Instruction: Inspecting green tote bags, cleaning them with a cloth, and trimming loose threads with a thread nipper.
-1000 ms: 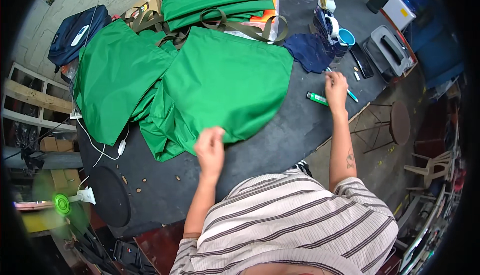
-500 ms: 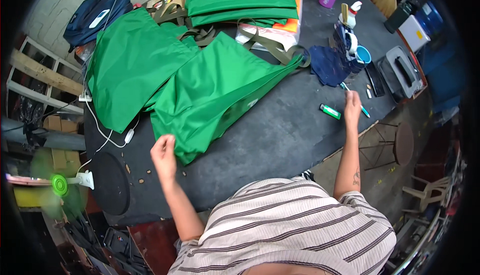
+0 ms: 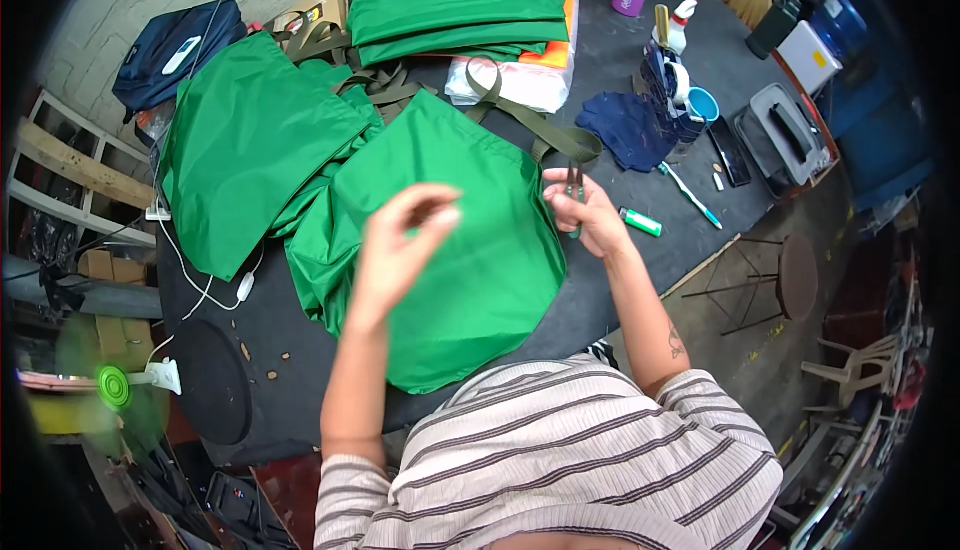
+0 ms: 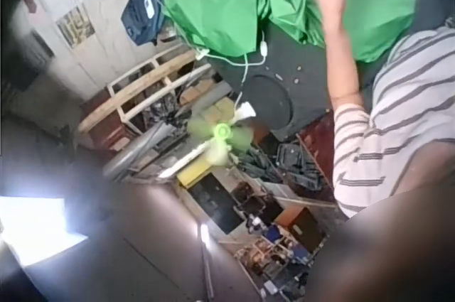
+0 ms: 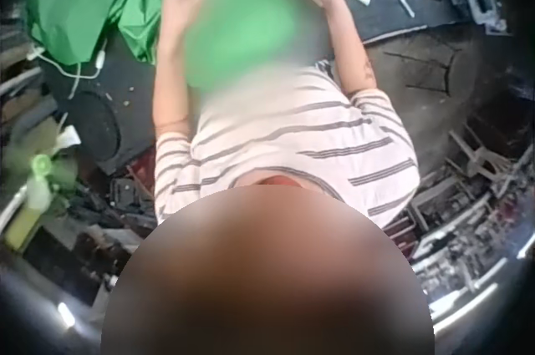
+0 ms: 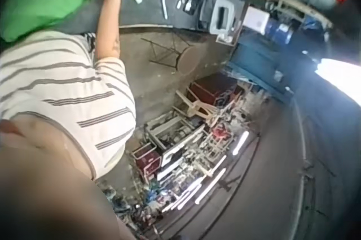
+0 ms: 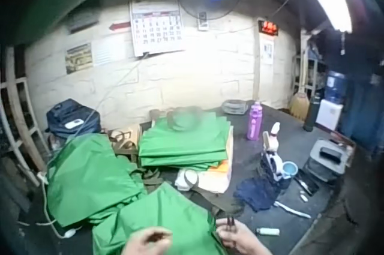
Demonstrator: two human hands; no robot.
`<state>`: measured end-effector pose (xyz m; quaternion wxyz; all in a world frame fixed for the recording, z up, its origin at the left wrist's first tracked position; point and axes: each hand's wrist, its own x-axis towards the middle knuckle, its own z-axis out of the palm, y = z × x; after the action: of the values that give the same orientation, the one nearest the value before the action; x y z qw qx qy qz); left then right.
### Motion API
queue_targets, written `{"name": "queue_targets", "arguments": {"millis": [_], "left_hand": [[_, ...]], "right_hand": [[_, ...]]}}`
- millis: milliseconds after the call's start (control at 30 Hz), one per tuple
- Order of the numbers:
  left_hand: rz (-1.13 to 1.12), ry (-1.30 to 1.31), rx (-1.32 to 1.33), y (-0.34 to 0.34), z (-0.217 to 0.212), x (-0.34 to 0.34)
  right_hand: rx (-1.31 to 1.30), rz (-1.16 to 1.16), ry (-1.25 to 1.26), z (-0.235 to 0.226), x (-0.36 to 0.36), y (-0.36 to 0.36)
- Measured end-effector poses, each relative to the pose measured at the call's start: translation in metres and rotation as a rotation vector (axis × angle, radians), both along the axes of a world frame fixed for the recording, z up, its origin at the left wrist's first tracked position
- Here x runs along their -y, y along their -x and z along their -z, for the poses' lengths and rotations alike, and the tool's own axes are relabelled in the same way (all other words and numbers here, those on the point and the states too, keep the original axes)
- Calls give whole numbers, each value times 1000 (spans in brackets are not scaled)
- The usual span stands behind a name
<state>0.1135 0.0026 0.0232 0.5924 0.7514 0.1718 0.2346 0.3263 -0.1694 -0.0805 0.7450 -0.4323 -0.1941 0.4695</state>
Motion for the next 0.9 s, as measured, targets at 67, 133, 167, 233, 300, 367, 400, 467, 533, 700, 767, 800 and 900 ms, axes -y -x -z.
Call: {"name": "queue_targets", "arguments": {"millis": [67,133,167,233,300,367,400,467,533,700,767,800,900], "left_hand": [[162,-149,-121,-43,26,15],[206,-205,-217,-71,55,28],[206,-213,-199,-83,72,31],[245,-148,-223,-102,83,34],[246,-219,-124,-109,91,39],[210,-272,25,-112,95,46],[216,-271,26,-113,96,47],[166,-211,-15,-113,98,47],[110,-229,-29,-108,98,44],[108,155,-177,-100,113,34],[117,196,-144,-98,118,36],[121,238,-115,-97,121,36],[122,349,-142,-96,127,37]], "right_hand": [[72,54,63,0,-8,11],[80,97,73,-1,-7,16],[84,154,87,0,-4,18],[190,217,128,2,3,19],[268,247,192,8,9,15],[111,274,117,13,15,10],[16,274,70,17,18,7],[-2,302,49,24,20,4],[12,449,-12,33,23,2],[2,646,-39,42,26,-4],[12,677,-64,46,27,-3],[10,678,-63,48,27,-4],[107,733,26,48,31,-8]]}}
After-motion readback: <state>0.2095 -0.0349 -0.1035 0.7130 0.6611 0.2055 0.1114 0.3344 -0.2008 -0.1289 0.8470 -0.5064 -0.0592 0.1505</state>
